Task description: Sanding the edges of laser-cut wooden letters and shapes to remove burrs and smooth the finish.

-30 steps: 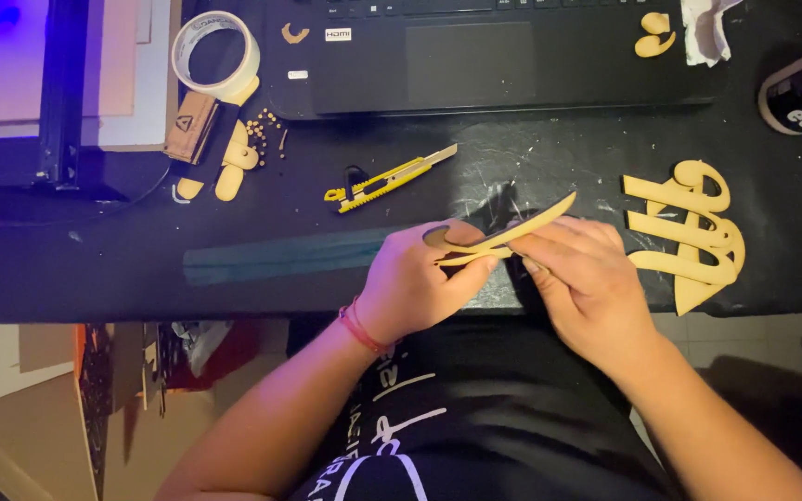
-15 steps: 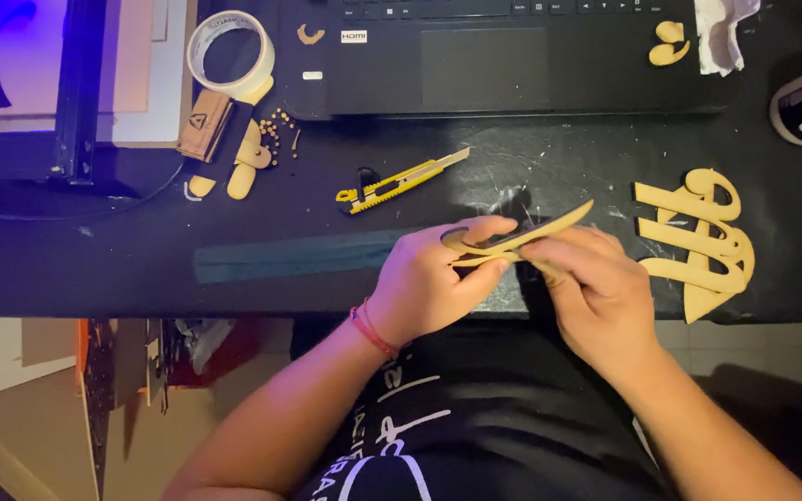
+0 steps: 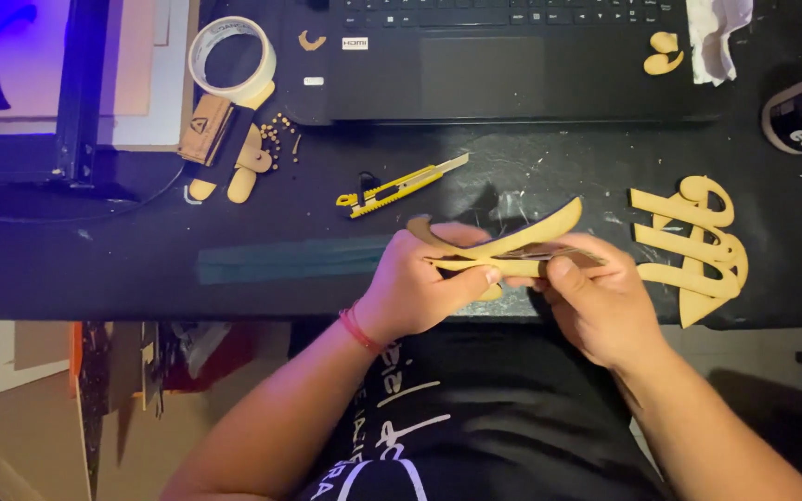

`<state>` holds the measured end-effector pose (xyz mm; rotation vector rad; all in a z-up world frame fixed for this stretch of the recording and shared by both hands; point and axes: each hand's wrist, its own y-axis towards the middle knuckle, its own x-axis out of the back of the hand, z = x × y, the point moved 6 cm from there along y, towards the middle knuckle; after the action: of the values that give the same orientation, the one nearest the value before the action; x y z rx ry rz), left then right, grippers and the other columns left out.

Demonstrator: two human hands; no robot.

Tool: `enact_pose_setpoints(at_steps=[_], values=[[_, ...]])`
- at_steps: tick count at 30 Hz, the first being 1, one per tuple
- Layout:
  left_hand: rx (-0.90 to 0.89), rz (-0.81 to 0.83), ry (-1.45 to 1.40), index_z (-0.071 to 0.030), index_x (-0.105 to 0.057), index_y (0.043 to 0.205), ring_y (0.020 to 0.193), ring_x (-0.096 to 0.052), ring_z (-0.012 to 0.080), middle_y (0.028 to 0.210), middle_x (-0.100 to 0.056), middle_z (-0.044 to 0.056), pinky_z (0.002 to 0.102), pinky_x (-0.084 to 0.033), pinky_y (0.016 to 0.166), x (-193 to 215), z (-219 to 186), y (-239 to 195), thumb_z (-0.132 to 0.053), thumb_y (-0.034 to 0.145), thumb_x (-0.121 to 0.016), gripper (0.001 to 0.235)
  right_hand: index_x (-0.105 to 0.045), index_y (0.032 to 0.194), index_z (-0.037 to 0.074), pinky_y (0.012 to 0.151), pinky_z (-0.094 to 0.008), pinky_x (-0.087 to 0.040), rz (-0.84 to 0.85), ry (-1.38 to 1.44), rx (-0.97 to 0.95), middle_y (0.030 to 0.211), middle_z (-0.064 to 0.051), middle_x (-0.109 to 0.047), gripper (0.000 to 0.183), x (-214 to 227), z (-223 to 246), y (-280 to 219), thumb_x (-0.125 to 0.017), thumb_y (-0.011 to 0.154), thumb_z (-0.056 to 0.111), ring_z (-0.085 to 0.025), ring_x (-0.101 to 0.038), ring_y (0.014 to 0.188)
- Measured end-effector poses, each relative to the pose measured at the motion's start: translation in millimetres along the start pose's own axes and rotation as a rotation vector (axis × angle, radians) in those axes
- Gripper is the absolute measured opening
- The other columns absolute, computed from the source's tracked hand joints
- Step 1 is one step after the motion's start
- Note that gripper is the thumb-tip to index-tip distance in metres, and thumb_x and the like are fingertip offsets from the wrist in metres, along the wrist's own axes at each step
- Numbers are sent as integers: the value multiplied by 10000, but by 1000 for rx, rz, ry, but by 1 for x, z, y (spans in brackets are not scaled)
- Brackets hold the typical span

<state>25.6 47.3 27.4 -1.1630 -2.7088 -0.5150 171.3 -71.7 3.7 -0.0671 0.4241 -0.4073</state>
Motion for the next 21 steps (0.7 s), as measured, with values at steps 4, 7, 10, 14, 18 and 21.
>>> enact_pose_setpoints(at_steps=[4,7,10,14,18,21], values=[[172,61,-106,-102,-710,920,627,-536,36,847,-658,-88,202,-431,583,-1,7,-2,-124,813,-730,111,-708,1089,-16,884,-305,-588,5,-646,66,1069,-151,-758,269,1,34,1,-629,913,171,-204,-728,972],[150,27,0,-99,-736,929,680,-621,69,906,-709,-51,223,-501,658,-2,15,-1,-181,776,-742,174,-708,1050,-41,943,-326,-611,108,-684,81,1080,-189,-756,266,-10,51,1,-588,921,158,-248,-749,1013],[-25,54,10,-93,-752,828,793,-676,91,996,-709,-7,236,-553,739,-7,2,-3,-111,795,-766,41,-737,1127,45,942,-256,-566,200,-777,38,1095,-105,-789,263,-14,39,-2,-612,899,85,-158,-757,1005],[172,-1,-22,-79,-740,858,656,-652,70,765,-718,-19,217,-522,608,0,5,2,-158,745,-802,151,-711,1165,59,958,-273,-575,277,-745,79,1111,-95,-779,266,-21,44,4,-584,932,76,-163,-744,1032],[412,-184,-224,-85,-732,851,601,-542,37,691,-642,-49,196,-453,518,11,29,-3,-105,675,-838,206,-691,1197,74,1008,-269,-556,166,-860,104,1166,-98,-747,303,19,45,1,-610,913,139,-161,-731,1056],[406,-170,-113,-107,-726,862,614,-519,37,696,-605,-89,197,-425,555,12,26,-2,-179,681,-834,222,-650,1274,65,1033,-247,-497,195,-912,172,1266,-90,-703,354,-1,42,-3,-534,960,180,-151,-689,1147]])
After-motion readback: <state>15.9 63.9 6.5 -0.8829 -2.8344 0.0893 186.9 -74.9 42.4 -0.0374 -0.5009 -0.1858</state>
